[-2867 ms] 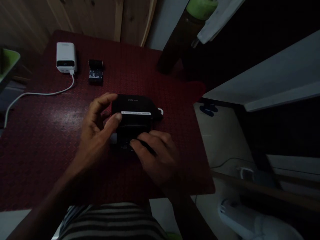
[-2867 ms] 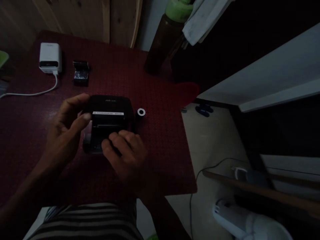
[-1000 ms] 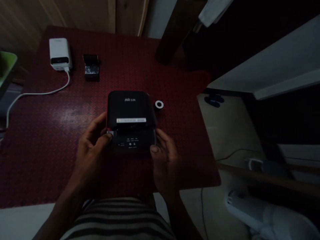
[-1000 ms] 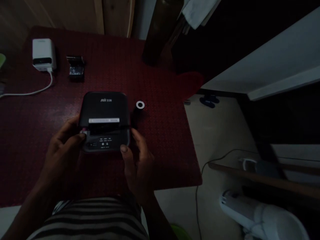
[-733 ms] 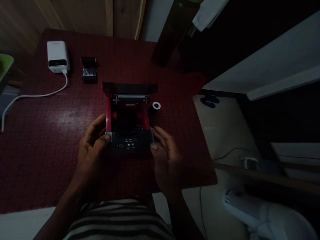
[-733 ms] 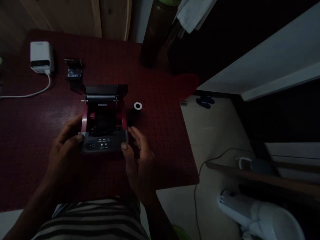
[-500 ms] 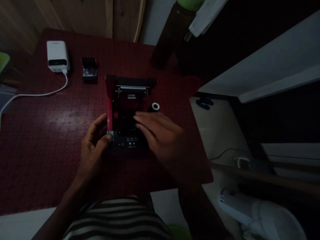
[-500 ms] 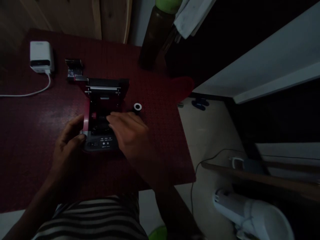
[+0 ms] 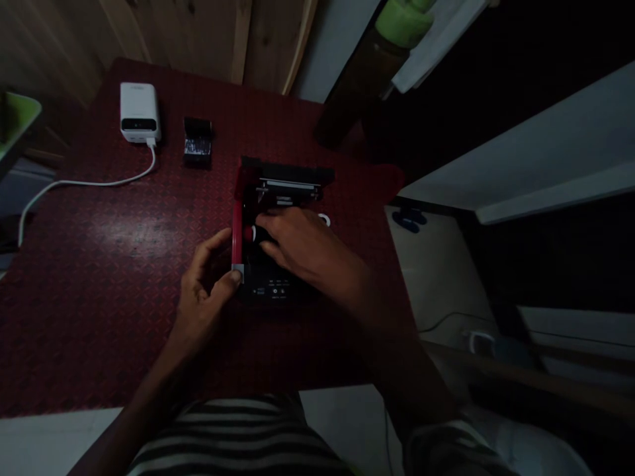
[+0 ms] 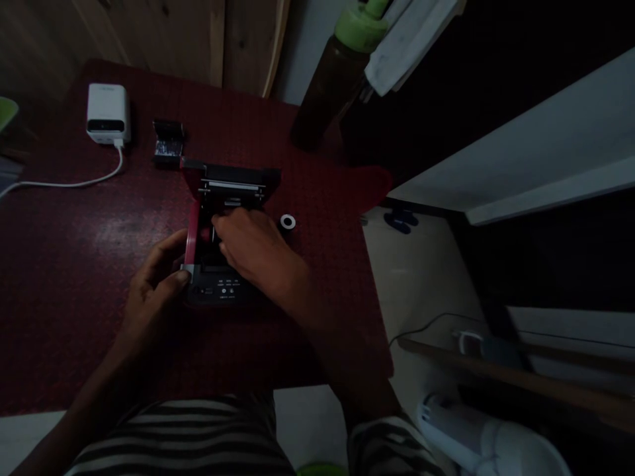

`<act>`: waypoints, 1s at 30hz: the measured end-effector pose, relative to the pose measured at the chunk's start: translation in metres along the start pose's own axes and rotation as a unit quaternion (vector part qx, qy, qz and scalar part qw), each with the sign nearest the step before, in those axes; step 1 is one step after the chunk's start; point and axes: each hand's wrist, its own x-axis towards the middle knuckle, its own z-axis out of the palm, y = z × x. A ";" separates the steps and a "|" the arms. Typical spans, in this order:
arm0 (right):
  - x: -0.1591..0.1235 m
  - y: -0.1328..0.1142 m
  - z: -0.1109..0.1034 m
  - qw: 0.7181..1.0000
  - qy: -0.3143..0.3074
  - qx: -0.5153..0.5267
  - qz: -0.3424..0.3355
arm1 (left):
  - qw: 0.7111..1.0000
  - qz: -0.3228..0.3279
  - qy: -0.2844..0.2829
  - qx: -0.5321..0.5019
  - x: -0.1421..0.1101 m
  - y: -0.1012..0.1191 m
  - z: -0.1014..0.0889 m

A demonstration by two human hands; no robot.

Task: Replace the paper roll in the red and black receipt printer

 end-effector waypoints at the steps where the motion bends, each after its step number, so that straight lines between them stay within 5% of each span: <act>1: -0.002 -0.001 -0.002 1.000 0.008 0.003 0.004 | 1.000 0.000 -0.003 0.001 0.000 0.000 0.000; 7: -0.041 -0.012 -0.020 0.987 0.151 0.048 -0.013 | 1.000 0.005 0.006 0.002 0.001 -0.002 -0.001; 11: -0.094 0.004 -0.026 0.935 0.285 0.208 0.022 | 1.000 -0.014 0.015 0.022 0.000 -0.002 -0.003; 15: -0.143 0.033 -0.001 0.858 0.348 0.348 0.144 | 0.999 -0.010 0.032 0.025 -0.001 -0.002 -0.002; 18: -0.157 0.050 0.034 0.819 0.340 0.405 0.222 | 0.998 -0.011 0.044 0.039 -0.001 0.000 -0.001; 23: -0.134 0.061 0.082 0.846 0.285 0.404 0.200 | 0.996 -0.010 0.047 0.070 0.001 -0.001 -0.003; 30: -0.114 0.059 0.093 0.863 0.259 0.408 0.144 | 0.996 0.003 0.036 0.079 0.001 -0.003 -0.007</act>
